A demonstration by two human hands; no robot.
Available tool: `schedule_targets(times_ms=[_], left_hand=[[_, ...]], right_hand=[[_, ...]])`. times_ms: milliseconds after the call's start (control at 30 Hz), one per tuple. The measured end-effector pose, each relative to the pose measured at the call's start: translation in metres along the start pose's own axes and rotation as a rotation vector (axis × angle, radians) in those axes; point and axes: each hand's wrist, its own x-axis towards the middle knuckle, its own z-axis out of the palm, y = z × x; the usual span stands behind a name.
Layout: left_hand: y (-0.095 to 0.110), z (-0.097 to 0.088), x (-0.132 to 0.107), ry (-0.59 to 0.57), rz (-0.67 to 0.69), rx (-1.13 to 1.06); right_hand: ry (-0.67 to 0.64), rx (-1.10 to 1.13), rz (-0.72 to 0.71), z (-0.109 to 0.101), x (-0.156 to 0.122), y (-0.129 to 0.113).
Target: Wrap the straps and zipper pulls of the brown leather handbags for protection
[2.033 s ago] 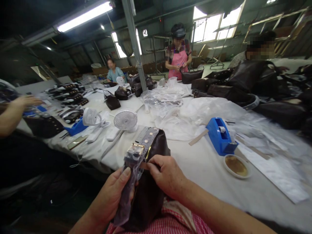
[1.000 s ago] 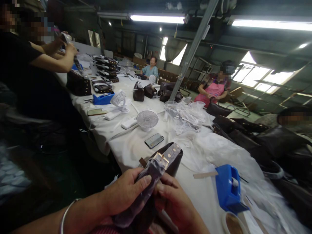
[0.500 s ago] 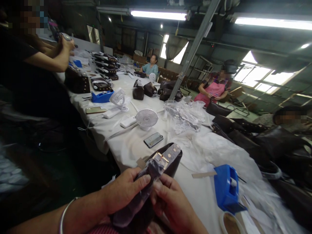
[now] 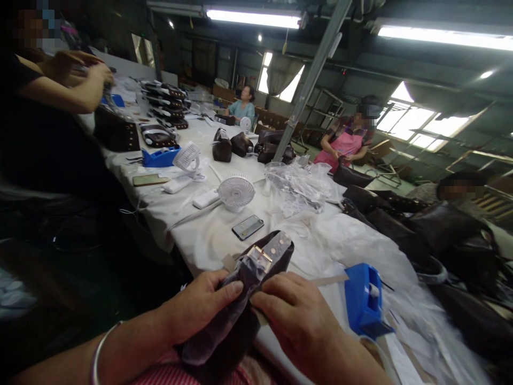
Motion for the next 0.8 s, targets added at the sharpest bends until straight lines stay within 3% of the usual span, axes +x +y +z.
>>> schedule_targets(times_ms=[133,300,500,700,800], left_hand=[[0.002,0.002,-0.003,-0.012,0.108,0.101],[0.003,0.004,-0.010,0.017,0.153,0.115],[0.013,0.008,-0.018,-0.051,0.246,0.192],[0.013,0.007,-0.017,-0.051,0.239,0.237],[0.012,0.002,-0.016,-0.083,0.158,0.255]], right_hand=[[-0.100,-0.047,-0.061,-0.006,0.043,0.002],[-0.289,0.284,0.192,-0.004,0.068,0.015],[-0.471,0.382,0.409,-0.003,0.065,0.024],[-0.282,0.458,0.435,0.010,0.056,0.022],[-0.200,0.429,0.425,0.014,0.052,0.018]])
